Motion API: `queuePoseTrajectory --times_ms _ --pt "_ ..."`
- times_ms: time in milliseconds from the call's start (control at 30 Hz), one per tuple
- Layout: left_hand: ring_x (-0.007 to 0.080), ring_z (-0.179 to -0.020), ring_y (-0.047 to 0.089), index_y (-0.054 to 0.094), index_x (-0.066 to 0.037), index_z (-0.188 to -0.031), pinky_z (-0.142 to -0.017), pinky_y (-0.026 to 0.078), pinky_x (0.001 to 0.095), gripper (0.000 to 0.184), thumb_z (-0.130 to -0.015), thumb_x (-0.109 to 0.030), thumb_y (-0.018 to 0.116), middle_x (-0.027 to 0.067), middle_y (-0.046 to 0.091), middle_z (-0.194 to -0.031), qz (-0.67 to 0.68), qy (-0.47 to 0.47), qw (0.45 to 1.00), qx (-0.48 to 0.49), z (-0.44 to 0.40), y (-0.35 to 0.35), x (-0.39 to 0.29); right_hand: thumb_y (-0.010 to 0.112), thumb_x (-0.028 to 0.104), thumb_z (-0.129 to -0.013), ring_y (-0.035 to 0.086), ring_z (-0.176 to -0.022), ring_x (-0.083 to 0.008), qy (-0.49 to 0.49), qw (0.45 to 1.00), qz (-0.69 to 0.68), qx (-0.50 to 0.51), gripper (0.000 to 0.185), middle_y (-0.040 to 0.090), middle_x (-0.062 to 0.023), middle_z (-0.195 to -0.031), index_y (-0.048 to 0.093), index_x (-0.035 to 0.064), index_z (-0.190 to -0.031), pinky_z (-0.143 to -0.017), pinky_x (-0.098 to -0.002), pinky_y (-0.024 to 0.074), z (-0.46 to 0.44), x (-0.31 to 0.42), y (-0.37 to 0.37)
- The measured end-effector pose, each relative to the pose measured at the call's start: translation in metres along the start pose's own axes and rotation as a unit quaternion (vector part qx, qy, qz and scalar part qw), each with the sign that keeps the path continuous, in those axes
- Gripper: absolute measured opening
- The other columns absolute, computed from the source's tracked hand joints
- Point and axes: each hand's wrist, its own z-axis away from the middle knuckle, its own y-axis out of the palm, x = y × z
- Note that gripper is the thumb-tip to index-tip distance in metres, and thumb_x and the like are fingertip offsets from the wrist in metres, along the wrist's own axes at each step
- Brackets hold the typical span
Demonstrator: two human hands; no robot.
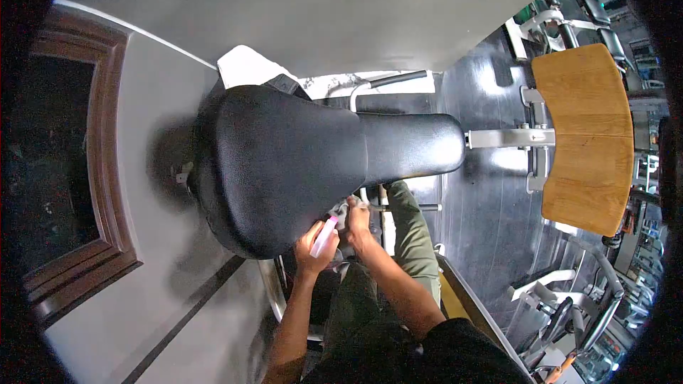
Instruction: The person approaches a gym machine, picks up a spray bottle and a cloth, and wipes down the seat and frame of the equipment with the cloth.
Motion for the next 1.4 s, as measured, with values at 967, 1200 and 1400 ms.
queuePoseTrajectory --times_ms 967,1200,1400 --pt "0.0124 -0.062 0.060 0.063 -0.005 -0.085 -0.057 0.046 0.0291 0.022 -0.086 -0.027 0.066 0.0047 0.061 -0.068 0.127 -0.124 0.984 0.025 0.003 0.053 0.018 0.067 0.012 -0.078 0.062 -0.092 -0.0391 -0.397 0.824 0.404 0.025 0.029 0.063 -0.0173 -0.100 0.067 0.0117 -0.107 -0.081 -0.0430 0.0490 -0.044 0.091 0.006" --pt "0.0156 -0.072 0.065 0.061 -0.001 -0.095 -0.066 0.051 0.0288 0.016 -0.092 -0.017 0.060 0.0071 0.063 -0.081 0.249 -0.235 0.940 -0.005 -0.015 0.058 -0.013 0.064 0.002 -0.075 0.065 -0.089 -0.0307 -0.456 0.805 0.355 0.136 0.029 0.064 -0.0153 -0.093 0.069 0.0051 -0.104 -0.083 -0.0339 0.0490 -0.020 0.099 -0.001" --pt "0.0169 -0.077 0.066 0.059 -0.001 -0.099 -0.070 0.051 0.0302 0.018 -0.093 -0.017 0.060 0.0076 0.063 -0.085 0.299 -0.194 0.934 -0.006 -0.019 0.068 -0.011 0.066 0.008 -0.076 0.062 -0.092 -0.0372 -0.359 0.827 0.432 0.033 0.029 0.064 -0.0175 -0.098 0.068 0.0111 -0.105 -0.083 -0.0412 0.0484 -0.060 0.108 0.012"
